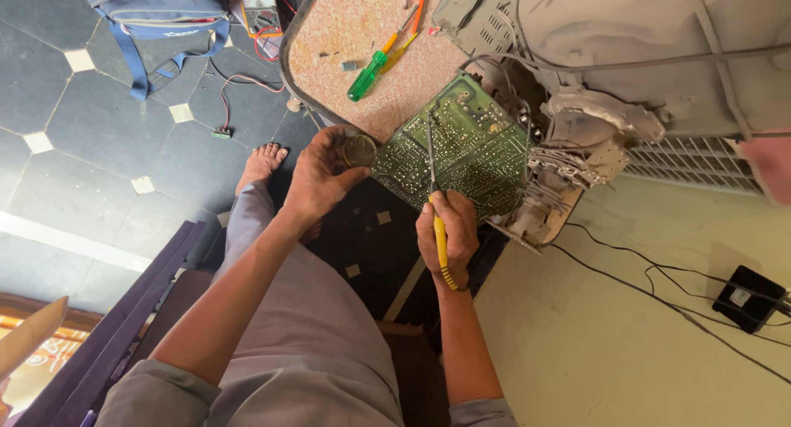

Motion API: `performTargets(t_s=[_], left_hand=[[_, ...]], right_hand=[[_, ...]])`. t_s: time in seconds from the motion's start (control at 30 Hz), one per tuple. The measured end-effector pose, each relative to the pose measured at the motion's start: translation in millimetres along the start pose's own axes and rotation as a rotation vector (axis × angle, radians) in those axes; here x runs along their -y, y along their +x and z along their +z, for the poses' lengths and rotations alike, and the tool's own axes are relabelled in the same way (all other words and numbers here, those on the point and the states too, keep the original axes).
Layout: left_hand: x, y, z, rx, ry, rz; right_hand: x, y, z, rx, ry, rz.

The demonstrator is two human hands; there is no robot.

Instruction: The person uses a soldering iron to work on a green circuit board, then retrieves a small electronic component from a plastic box and solders it onto the board. They also use a multimeter to test connections.

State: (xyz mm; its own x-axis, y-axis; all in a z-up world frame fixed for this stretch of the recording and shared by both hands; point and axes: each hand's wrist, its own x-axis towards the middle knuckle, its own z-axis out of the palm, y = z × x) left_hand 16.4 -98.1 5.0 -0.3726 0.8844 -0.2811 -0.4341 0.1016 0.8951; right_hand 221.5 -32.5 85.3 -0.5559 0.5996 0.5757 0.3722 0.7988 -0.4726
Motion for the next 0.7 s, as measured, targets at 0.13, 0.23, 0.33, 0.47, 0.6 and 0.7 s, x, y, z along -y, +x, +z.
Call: performTargets(t_s=[0.13, 0.23, 0.33, 0.47, 0.6, 0.7], left_hand=[[-3, 9, -8, -0.022, 0.172, -0.017], [-6, 19, -11, -0.059, 0.324, -0.003], [-11, 28, -15, -0.084, 0.355, 0.045], [-23, 43, -23, -0.192, 0.525, 0.059], [-36, 77, -33, -0.261, 0.555, 0.287], [-44, 110, -41, -0.301, 0.724, 0.430]], right_hand=[[-5, 1, 1, 0.017, -0.006, -0.032], [-7, 0, 2, 0.028, 0.001, -0.039], [-9, -2, 2, 0.035, 0.005, -0.034], [-12, -8, 5, 0.031, 0.007, -0.022], [-19, -15, 8, 0.041, 0.019, -0.031], [-24, -19, 10, 0.067, -0.014, -0.061]])
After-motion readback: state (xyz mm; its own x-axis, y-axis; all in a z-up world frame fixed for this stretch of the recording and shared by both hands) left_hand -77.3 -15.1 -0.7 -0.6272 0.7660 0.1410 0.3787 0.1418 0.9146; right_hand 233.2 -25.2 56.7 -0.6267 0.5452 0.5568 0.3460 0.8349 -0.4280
